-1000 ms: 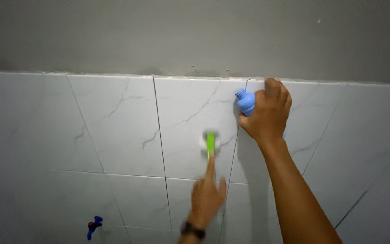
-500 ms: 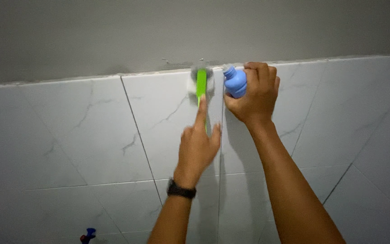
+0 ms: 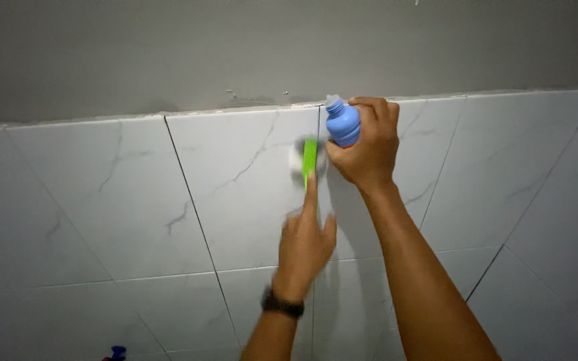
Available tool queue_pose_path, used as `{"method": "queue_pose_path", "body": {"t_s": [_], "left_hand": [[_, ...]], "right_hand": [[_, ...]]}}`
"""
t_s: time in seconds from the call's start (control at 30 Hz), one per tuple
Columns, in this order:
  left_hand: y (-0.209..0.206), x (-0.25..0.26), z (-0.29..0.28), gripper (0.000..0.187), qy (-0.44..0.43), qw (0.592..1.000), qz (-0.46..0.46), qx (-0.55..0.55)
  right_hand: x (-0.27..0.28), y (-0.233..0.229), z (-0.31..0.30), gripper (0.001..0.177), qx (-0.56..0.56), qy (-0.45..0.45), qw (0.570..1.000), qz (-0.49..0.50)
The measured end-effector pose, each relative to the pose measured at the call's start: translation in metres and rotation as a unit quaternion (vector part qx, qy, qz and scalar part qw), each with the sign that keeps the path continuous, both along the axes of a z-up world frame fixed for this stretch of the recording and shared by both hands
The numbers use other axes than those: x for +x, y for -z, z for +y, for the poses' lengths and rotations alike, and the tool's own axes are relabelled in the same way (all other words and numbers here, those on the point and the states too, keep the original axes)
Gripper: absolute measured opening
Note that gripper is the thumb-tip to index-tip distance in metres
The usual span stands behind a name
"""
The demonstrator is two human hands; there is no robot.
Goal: Scrubbing bathroom wall tiles using a cleaning solution and a brush.
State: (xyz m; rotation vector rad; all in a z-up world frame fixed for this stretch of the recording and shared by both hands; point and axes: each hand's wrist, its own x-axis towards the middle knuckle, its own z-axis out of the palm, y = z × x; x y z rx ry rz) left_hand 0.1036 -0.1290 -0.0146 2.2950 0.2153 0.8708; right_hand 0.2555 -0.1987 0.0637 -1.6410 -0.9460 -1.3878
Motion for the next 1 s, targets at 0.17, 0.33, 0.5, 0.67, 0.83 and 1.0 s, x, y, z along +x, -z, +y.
{"method": "queue_pose_path", "body": {"t_s": [0.17,0.33,0.5,0.67,0.83,1.0], "left_hand": [[-0.032,0.009,-0.005,0.086,-0.023,0.997,-0.065,0.038],[0.059,0.004,-0.010,0.087,-0.029,0.999,0.042,-0.009],[0.119,0.006,-0.006,0.086,-0.041,0.997,0.044,-0.042],[0.012,0.013,0.000,0.075,-0.050,0.998,0.005,0.032],[-0.059,0.022,0.005,0.079,-0.071,0.986,-0.112,0.103],[-0.014,0.012,0.000,0.078,-0.049,0.998,-0.006,0.027]], "right_hand": [[0.018,0.002,-0.009,0.058,-0.012,-0.046,0.999,0.015],[0.009,-0.002,-0.012,0.051,0.002,-0.075,0.996,0.054],[0.007,-0.001,-0.015,0.050,0.014,-0.094,0.992,0.078],[0.002,-0.005,-0.017,0.050,0.014,-0.110,0.991,0.081],[0.003,-0.004,-0.016,0.051,0.024,-0.125,0.988,0.089],[0.013,0.001,-0.015,0.058,0.010,-0.109,0.990,0.092]]}}
